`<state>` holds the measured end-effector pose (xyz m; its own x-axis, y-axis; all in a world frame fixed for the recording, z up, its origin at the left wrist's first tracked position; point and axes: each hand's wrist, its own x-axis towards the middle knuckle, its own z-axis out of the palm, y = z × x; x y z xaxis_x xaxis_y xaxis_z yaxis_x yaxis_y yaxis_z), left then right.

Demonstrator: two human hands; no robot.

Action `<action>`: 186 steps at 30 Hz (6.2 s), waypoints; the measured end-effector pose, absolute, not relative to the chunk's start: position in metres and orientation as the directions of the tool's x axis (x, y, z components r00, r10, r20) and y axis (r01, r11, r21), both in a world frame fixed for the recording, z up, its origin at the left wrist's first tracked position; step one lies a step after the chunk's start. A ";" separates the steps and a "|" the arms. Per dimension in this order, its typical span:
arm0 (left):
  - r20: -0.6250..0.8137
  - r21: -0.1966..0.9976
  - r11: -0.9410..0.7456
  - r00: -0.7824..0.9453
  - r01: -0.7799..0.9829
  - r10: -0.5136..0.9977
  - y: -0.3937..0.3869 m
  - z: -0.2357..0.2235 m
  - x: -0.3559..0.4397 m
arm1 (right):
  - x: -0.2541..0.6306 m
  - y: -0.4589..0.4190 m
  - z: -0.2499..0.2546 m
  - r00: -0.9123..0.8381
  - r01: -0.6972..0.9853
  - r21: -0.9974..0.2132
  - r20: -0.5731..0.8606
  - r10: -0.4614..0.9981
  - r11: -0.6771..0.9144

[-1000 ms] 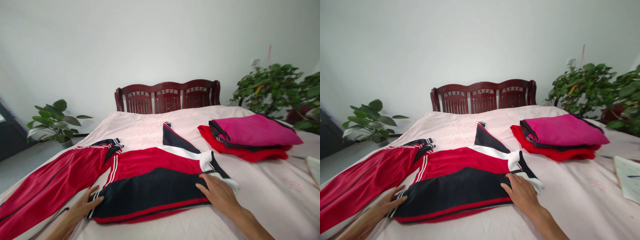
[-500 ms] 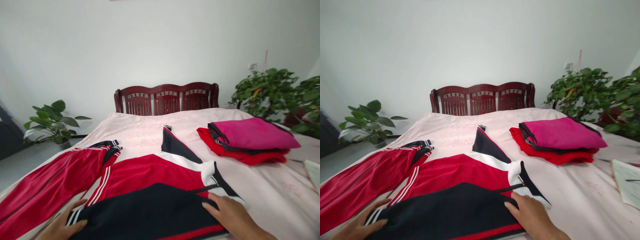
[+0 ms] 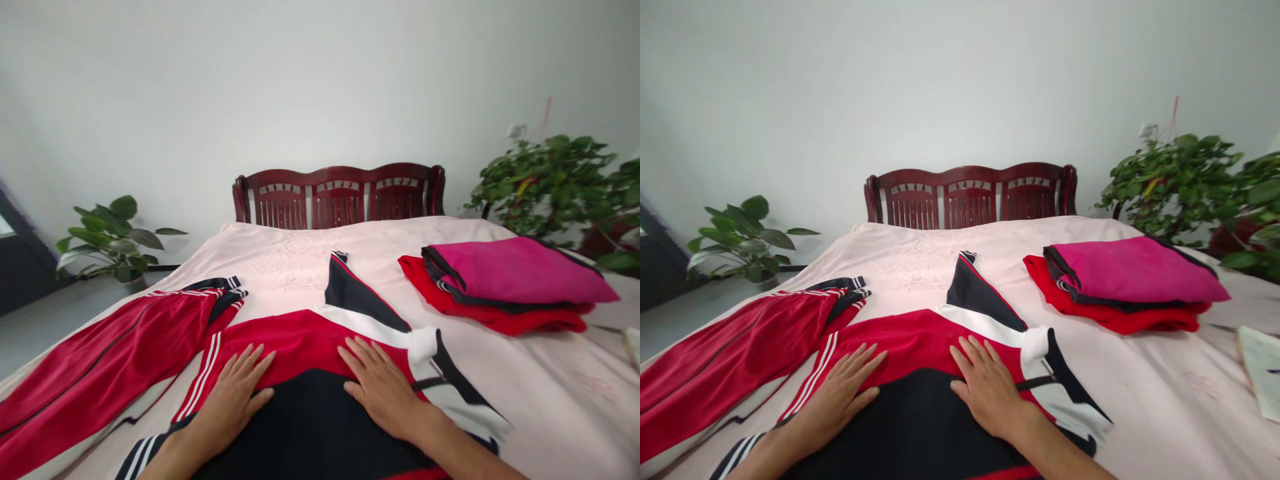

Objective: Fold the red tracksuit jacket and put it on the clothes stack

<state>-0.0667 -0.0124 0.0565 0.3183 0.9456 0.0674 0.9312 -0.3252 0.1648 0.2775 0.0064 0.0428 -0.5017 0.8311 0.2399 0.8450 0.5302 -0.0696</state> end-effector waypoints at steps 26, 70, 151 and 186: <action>0.090 0.070 -0.303 0.296 0.950 0.951 0.112 0.018 -0.059 | 0.261 0.155 0.023 -0.462 0.870 -0.162 0.062 0.885 0.465; -0.085 0.324 -0.356 0.402 0.876 0.912 0.035 0.088 -0.066 | 0.367 0.134 0.054 -0.216 0.278 -0.933 -0.292 0.932 -0.228; -0.090 0.604 -0.144 0.247 0.784 0.965 0.110 0.074 -0.163 | 0.380 0.149 0.065 -0.239 0.806 -0.569 -0.066 0.969 0.160; 0.248 -0.140 -0.289 0.317 0.947 0.916 0.020 0.022 -0.095 | 0.263 -0.015 0.030 -0.458 0.860 -0.140 0.212 0.863 0.491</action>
<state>-0.0949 0.0198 0.0223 0.3166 0.9156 0.2478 0.9469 -0.2895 -0.1400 0.2630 -0.0148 0.0299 -0.4579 0.8633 0.2120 0.8601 0.4906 -0.1399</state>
